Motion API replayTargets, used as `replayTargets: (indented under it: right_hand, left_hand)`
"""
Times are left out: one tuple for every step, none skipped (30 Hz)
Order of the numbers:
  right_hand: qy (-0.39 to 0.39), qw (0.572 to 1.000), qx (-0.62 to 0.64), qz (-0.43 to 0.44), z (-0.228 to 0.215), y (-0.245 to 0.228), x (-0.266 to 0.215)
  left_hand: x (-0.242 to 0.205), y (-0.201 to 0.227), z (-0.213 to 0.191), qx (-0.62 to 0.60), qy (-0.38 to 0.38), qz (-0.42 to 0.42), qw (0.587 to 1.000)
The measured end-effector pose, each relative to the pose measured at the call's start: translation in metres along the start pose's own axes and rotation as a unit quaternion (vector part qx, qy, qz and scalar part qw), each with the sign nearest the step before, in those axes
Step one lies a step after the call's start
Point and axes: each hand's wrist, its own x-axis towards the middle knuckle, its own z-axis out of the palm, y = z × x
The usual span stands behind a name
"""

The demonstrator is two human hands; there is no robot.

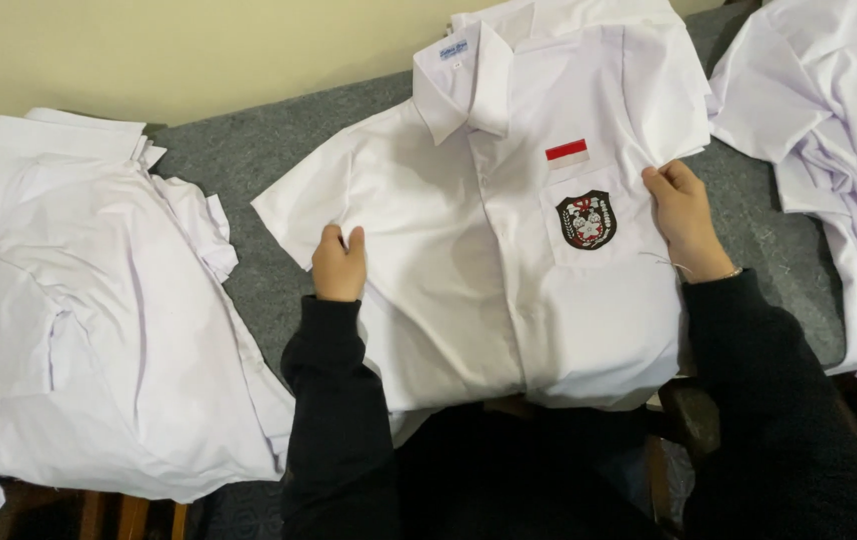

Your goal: Buttoning and folding a white school shirt on a flat work surface

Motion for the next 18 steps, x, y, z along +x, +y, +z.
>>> replayTargets:
  right_hand:
    - [0.0, 1.0, 0.001, -0.002, -0.001, -0.01, 0.004]
    - [0.02, 0.999, -0.007, -0.041, -0.003, -0.02, 0.006]
    - [0.039, 0.996, -0.016, -0.08, -0.004, -0.029, 0.008]
    - [0.039, 0.996, -0.017, -0.081, -0.004, -0.03, 0.015]
    - [0.054, 0.987, -0.037, -0.144, -0.003, -0.032, 0.023]
    - [0.068, 0.974, -0.057, -0.207, -0.002, -0.034, 0.031]
    - [0.068, 0.974, -0.058, -0.208, 0.008, -0.05, 0.025]
    - [0.098, 0.96, -0.116, -0.233, 0.019, -0.066, 0.018]
    - [0.127, 0.942, -0.172, -0.258, 0.029, -0.081, 0.011]
    - [0.129, 0.942, -0.172, -0.259, 0.036, -0.074, 0.013]
    - [0.14, 0.942, -0.215, -0.218, 0.043, -0.067, 0.015]
    - [0.149, 0.938, -0.258, -0.176, 0.051, -0.058, 0.017]
    - [0.149, 0.939, -0.257, -0.176, 0.05, -0.049, 0.018]
    - [0.134, 0.935, -0.293, -0.148, 0.051, -0.041, 0.02]
    - [0.12, 0.929, -0.328, -0.12, 0.051, -0.032, 0.022]
    - [0.117, 0.93, -0.328, -0.12, 0.047, -0.029, 0.027]
    - [0.092, 0.937, -0.319, -0.111, 0.042, -0.025, 0.031]
    - [0.068, 0.943, -0.31, -0.098, 0.036, -0.02, 0.033]
  left_hand:
    - [0.004, 0.004, 0.0, 0.0, 0.002, 0.001, 1.0]
    - [0.007, 0.008, 0.002, -0.056, 0.057, 0.031, 0.996]
    - [0.01, 0.011, 0.003, -0.111, 0.111, 0.06, 0.986]
    - [0.019, 0.013, 0.007, -0.112, 0.111, 0.06, 0.986]
    - [0.028, 0.015, 0.011, -0.131, 0.175, 0.075, 0.973]
    - [0.038, 0.017, 0.014, -0.149, 0.239, 0.091, 0.955]
    - [0.049, 0.014, 0.024, -0.15, 0.239, 0.091, 0.955]
    - [0.061, 0.011, 0.034, -0.137, 0.276, 0.103, 0.946]
    - [0.073, 0.008, 0.044, -0.123, 0.312, 0.114, 0.935]
    - [0.077, 0.003, 0.055, -0.123, 0.313, 0.116, 0.935]
    - [0.081, -0.002, 0.066, -0.098, 0.305, 0.1, 0.942]
    - [0.084, -0.009, 0.076, -0.071, 0.296, 0.082, 0.949]
    - [0.074, -0.004, 0.072, -0.07, 0.296, 0.083, 0.949]
    - [0.065, 0.002, 0.067, -0.06, 0.252, 0.065, 0.964]
    - [0.056, 0.008, 0.062, -0.051, 0.207, 0.047, 0.976]
    - [0.055, 0.006, 0.056, -0.049, 0.208, 0.045, 0.976]
    - [0.055, 0.004, 0.052, -0.041, 0.153, 0.038, 0.987]
    - [0.054, 0.002, 0.048, -0.032, 0.095, 0.032, 0.994]
